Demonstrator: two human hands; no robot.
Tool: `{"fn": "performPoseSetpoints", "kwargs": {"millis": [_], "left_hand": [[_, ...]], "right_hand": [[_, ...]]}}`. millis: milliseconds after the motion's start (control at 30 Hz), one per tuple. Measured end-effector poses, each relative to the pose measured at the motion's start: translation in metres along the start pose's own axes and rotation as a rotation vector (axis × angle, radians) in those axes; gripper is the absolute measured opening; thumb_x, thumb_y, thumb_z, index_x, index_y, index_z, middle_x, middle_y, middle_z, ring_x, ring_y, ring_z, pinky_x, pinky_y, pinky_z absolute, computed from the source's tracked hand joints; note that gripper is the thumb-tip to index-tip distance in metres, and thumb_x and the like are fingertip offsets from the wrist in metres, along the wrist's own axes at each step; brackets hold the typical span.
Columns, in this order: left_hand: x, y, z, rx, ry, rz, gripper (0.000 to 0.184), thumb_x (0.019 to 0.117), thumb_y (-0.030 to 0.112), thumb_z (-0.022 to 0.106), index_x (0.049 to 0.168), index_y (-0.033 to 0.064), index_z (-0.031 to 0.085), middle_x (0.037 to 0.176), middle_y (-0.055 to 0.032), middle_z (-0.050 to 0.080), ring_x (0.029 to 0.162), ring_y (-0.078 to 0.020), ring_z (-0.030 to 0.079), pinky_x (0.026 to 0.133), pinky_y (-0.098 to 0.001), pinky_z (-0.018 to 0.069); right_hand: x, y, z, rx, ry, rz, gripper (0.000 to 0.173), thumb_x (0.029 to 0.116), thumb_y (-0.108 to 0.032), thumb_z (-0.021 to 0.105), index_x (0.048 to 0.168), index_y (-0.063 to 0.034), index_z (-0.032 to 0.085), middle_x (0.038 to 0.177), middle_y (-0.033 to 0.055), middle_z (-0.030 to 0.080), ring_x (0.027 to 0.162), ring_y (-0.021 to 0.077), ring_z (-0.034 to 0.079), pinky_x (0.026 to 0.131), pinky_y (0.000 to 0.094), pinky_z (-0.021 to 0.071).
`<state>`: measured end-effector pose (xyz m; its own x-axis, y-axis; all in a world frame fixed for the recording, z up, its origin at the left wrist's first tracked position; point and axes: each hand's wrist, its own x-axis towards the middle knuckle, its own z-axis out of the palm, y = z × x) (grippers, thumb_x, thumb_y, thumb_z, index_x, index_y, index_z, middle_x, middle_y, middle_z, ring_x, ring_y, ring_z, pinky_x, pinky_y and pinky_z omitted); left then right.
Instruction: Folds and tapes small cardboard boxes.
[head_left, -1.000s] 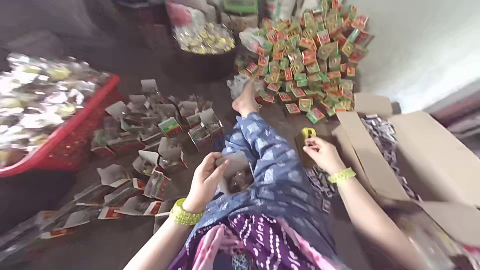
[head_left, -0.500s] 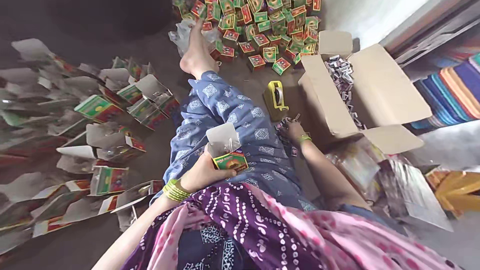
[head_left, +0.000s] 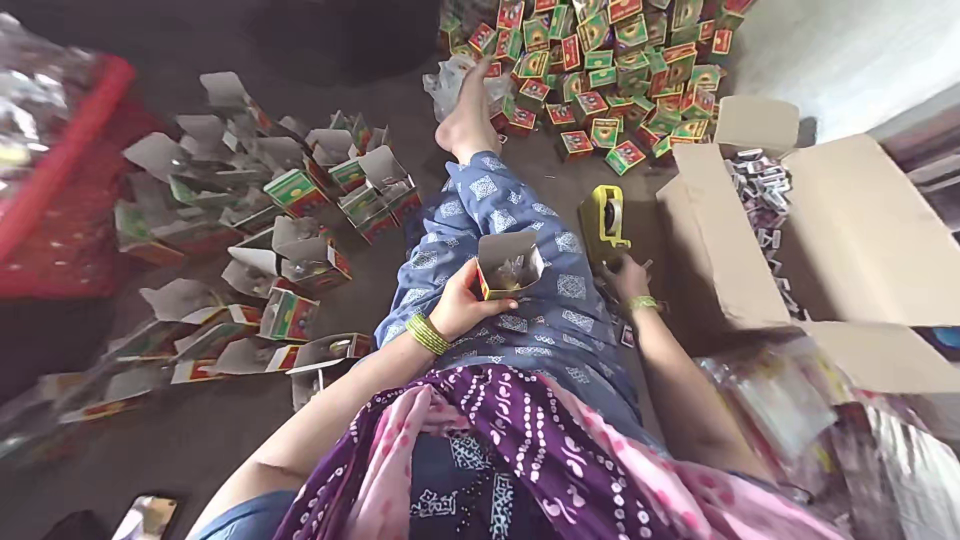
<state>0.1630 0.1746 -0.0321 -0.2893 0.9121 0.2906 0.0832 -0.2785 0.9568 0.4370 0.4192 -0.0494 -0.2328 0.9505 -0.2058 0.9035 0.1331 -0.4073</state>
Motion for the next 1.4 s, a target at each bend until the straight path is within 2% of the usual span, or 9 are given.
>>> {"fn": "performPoseSetpoints", "kwargs": {"millis": [133,300,567,700,967,1100,1167,1300,1400], "left_hand": [[-0.004,-0.005,-0.002,-0.044,0.05,-0.016,0.074,0.0721,0.009,0.093,0.134,-0.0034,0.053,0.12,-0.0112,0.071,0.114,-0.0231,0.069,0.103,-0.0448,0.0579],[-0.004,-0.007,0.002,0.009,0.074,-0.009,0.072,0.0712,0.012,0.094,0.131,-0.0019,0.057,0.118,-0.0096,0.073,0.112,-0.0217,0.07,0.102,-0.0442,0.0586],[-0.013,-0.002,-0.005,0.172,0.078,0.02,0.057,0.0766,0.018,0.088,0.123,-0.0026,0.062,0.109,-0.0065,0.074,0.104,-0.0115,0.071,0.097,-0.0351,0.0592],[-0.011,-0.005,-0.004,0.216,0.087,0.034,0.049,0.0806,0.018,0.084,0.12,-0.0024,0.064,0.107,-0.0065,0.074,0.102,-0.0095,0.071,0.096,-0.0332,0.0584],[-0.012,-0.008,-0.003,0.214,0.022,0.03,0.06,0.0835,0.015,0.079,0.132,-0.0075,0.052,0.114,-0.0113,0.07,0.107,-0.012,0.068,0.099,-0.0333,0.0562],[-0.014,-0.003,-0.004,0.143,0.033,0.148,0.083,0.09,0.031,0.075,0.143,-0.015,0.03,0.127,-0.019,0.063,0.119,-0.0155,0.064,0.106,-0.0357,0.0535],[-0.015,-0.001,-0.003,0.038,0.049,0.223,0.089,0.0914,0.025,0.076,0.147,-0.0104,0.017,0.133,-0.0207,0.058,0.124,-0.0203,0.062,0.108,-0.0405,0.0535],[-0.018,0.002,0.0,-0.055,0.022,0.235,0.105,0.0903,0.021,0.078,0.157,0.0009,0.0,0.139,-0.021,0.055,0.122,-0.0243,0.065,0.103,-0.0448,0.0571],[-0.019,0.006,0.0,-0.054,-0.021,0.217,0.099,0.0908,0.024,0.078,0.158,-0.0006,0.01,0.141,-0.0188,0.055,0.122,-0.0212,0.064,0.103,-0.0416,0.0568]], "right_hand": [[-0.05,-0.051,-0.034,0.479,0.302,-0.34,0.044,0.0946,-0.023,0.073,0.131,-0.0011,0.058,0.111,0.0141,0.072,0.097,0.0212,0.072,0.087,0.0418,0.0608],[-0.13,-0.137,-0.061,0.598,0.236,-0.846,0.038,0.0921,-0.017,0.075,0.125,-0.0033,0.062,0.095,0.0036,0.072,0.076,0.0112,0.067,0.065,0.0308,0.0589],[-0.161,-0.176,0.002,0.256,0.201,-1.004,0.021,0.0943,-0.022,0.067,0.108,-0.0099,0.077,0.091,-0.0008,0.076,0.088,0.0124,0.071,0.087,0.0337,0.0577],[-0.161,-0.171,0.002,0.01,0.191,-1.156,0.028,0.1016,-0.03,0.055,0.102,-0.0124,0.077,0.1,0.005,0.074,0.1,0.024,0.066,0.089,0.0429,0.0533],[-0.159,-0.175,-0.004,-0.176,0.018,-1.132,0.033,0.0985,-0.045,0.056,0.098,-0.0182,0.076,0.113,0.0116,0.065,0.111,0.0312,0.059,0.091,0.0504,0.0496],[-0.155,-0.167,-0.003,0.084,0.294,-1.138,0.031,0.0924,-0.043,0.071,0.112,-0.0192,0.076,0.119,0.0113,0.066,0.116,0.03,0.06,0.098,0.0499,0.0494],[-0.145,-0.16,-0.005,0.292,0.388,-1.074,0.042,0.0874,-0.041,0.079,0.117,-0.0124,0.069,0.123,0.013,0.063,0.119,0.0298,0.058,0.101,0.0502,0.0486],[-0.127,-0.143,0.001,0.636,0.012,-0.889,0.065,0.0892,-0.039,0.08,0.14,-0.0055,0.058,0.136,0.0145,0.06,0.126,0.024,0.057,0.101,0.0409,0.0533],[-0.123,-0.137,0.009,0.874,-0.318,-0.861,0.064,0.0955,-0.03,0.074,0.145,0.0037,0.052,0.14,0.0203,0.057,0.124,0.0244,0.062,0.101,0.0385,0.0576]]}}
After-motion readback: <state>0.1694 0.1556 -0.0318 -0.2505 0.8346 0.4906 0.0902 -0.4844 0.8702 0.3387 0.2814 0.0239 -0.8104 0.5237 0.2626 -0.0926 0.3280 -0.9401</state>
